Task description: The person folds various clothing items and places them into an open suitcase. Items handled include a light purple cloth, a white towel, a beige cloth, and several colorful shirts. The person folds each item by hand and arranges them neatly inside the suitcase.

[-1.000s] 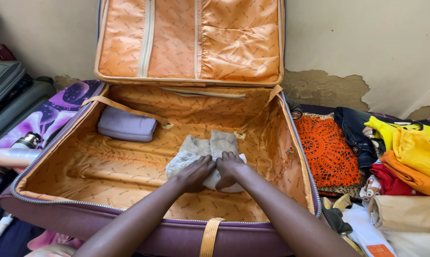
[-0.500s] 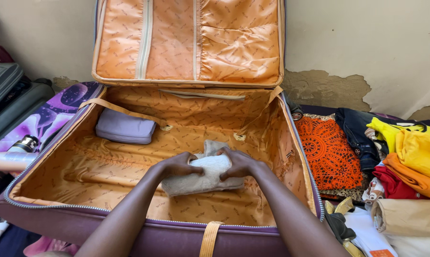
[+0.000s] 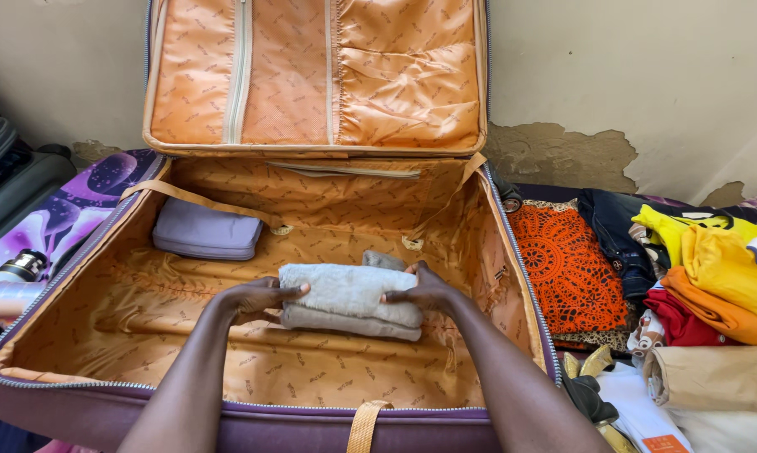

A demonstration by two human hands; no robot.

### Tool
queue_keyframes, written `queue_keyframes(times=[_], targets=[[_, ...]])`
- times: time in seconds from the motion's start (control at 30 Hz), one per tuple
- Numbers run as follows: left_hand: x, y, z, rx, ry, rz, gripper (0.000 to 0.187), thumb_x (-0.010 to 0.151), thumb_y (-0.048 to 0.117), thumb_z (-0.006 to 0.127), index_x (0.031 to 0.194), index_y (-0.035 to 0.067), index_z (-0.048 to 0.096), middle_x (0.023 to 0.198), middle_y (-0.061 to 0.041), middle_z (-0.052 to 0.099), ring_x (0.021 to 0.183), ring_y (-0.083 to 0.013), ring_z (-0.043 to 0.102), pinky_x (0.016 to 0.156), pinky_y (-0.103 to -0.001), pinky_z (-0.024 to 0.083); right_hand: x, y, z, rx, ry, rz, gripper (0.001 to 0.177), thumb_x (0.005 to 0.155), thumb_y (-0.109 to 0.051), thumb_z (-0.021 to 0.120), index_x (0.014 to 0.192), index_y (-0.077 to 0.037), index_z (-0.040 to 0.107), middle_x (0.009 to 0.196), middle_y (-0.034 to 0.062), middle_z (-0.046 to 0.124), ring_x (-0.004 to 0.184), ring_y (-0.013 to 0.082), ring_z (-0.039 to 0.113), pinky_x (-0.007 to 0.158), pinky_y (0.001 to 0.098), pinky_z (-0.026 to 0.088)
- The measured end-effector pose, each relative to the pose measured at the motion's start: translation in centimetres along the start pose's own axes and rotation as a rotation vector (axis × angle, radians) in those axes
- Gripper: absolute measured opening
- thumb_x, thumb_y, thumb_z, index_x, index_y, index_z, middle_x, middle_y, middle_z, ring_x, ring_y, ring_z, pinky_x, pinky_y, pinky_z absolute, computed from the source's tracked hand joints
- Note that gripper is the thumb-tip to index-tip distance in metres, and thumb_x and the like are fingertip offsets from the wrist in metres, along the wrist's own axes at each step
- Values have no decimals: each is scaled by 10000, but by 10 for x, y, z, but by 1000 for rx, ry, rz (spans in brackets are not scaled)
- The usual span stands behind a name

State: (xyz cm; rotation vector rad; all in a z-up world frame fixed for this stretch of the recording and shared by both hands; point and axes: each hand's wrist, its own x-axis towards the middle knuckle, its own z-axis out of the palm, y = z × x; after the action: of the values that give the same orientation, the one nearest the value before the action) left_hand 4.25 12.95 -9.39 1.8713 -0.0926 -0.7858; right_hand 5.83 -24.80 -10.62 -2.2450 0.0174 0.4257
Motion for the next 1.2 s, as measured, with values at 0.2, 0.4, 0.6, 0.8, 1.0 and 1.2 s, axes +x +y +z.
queue_keyframes(times=[0.2,0.4,0.6,0.8,1.0,1.2], targets=[[28,-16,4,-75,137,-132,876,818,671,661,1423,49,545,1375,-182,656,1287,-315,614,1027,-510,550,38,35,18,52,45,96,1573,567,-699,849,1581,41,-99,1647,339,34,1546,430,158,1238,535,247],[65,-28,5,-77,245,-227,812,907,650,555,1427,26,574,1409,-192,627,1286,-356,605,1000,-564,554,62,30,17,-101,5,149,1603,666,-861,688,1507,215,-151,1570,464,184,1493,488,314,1193,522,396],[98,-35,14,61,497,-312,800,1007,631,518,1468,-23,512,1436,-272,562,1269,-427,588,969,-525,548,62,0,16,-39,46,196,1364,590,-855,693,1510,92,346,1492,286,519,1377,389,538,1135,463,472],[106,-58,16,-147,474,-176,777,997,547,527,1408,-113,512,1374,-289,625,1208,-391,653,967,-496,538,47,0,21,155,-74,54,1238,600,-891,617,1474,-18,533,1439,210,625,1311,321,613,1085,443,482],[105,-62,14,-187,507,-154,760,1000,504,528,1404,-139,499,1383,-284,614,1225,-368,641,1008,-479,512,10,-21,6,629,-320,110,985,677,-542,844,1458,-47,503,1444,180,625,1282,282,647,1066,448,561],[115,-76,10,-335,537,-137,765,986,490,557,1421,-136,492,1376,-289,633,1234,-370,658,1037,-464,505,-15,-45,16,685,-270,244,793,810,-456,784,1427,-24,535,1364,209,677,1199,298,695,971,449,605]])
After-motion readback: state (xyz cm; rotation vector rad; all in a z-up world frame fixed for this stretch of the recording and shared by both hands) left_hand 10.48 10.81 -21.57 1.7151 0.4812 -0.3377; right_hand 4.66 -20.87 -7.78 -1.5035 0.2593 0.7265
